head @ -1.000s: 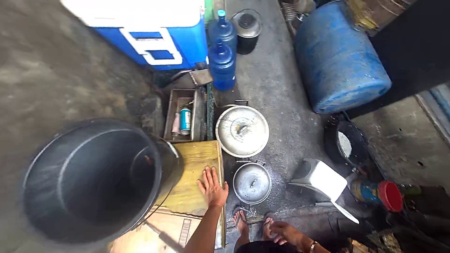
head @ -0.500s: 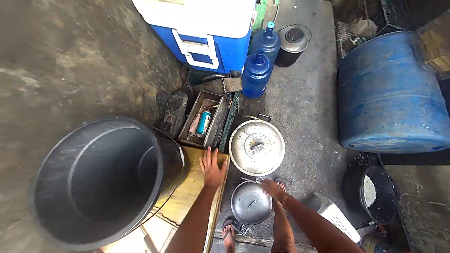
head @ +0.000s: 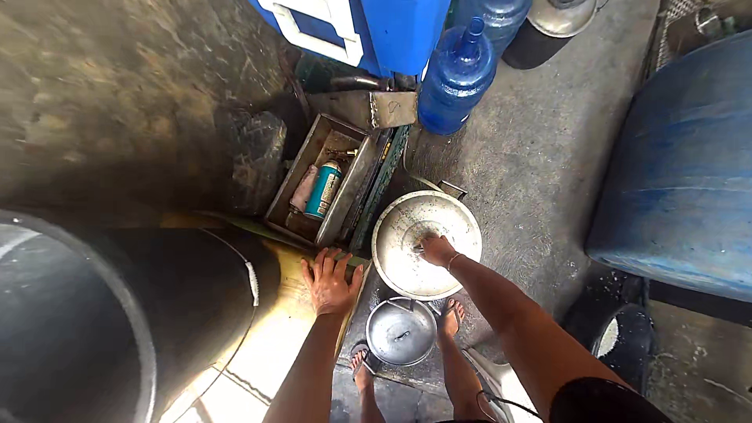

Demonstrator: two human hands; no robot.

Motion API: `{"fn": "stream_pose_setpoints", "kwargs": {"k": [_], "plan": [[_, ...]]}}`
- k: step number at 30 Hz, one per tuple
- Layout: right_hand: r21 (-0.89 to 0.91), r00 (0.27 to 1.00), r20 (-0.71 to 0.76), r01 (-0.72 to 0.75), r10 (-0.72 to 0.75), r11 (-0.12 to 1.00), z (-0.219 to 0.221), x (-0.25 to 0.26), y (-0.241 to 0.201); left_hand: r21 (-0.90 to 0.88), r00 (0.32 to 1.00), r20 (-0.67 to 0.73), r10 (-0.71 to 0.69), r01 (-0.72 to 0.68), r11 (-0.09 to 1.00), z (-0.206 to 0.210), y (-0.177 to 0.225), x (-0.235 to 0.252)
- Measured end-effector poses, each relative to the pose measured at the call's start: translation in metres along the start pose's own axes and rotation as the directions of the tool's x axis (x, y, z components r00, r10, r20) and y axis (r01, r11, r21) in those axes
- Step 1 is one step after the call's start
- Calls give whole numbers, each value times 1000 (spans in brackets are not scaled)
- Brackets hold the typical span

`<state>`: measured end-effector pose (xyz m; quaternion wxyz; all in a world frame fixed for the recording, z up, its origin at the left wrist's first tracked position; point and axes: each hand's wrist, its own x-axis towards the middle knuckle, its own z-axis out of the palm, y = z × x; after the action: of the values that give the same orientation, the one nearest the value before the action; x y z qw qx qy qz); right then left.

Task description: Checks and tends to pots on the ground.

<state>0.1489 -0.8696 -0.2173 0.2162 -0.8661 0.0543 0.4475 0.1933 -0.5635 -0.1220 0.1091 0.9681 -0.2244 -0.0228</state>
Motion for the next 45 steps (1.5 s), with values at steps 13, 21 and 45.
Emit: {"fn": "stream_pose_setpoints", "kwargs": {"k": [13,21,45], "plan": [[61,981,113,-169,161,984,50,-153,95,-6,1000,11,-25,25,1000,-1,1,-1],[118,910,175,-398,375,910,89,-232,165,-9,1000,14,-27,27,1000,2,0,-1],[68,833,-492,329,-255,942,-289,-104,-134,-37,993,53,-103,105,994,-11,7,-2]]}}
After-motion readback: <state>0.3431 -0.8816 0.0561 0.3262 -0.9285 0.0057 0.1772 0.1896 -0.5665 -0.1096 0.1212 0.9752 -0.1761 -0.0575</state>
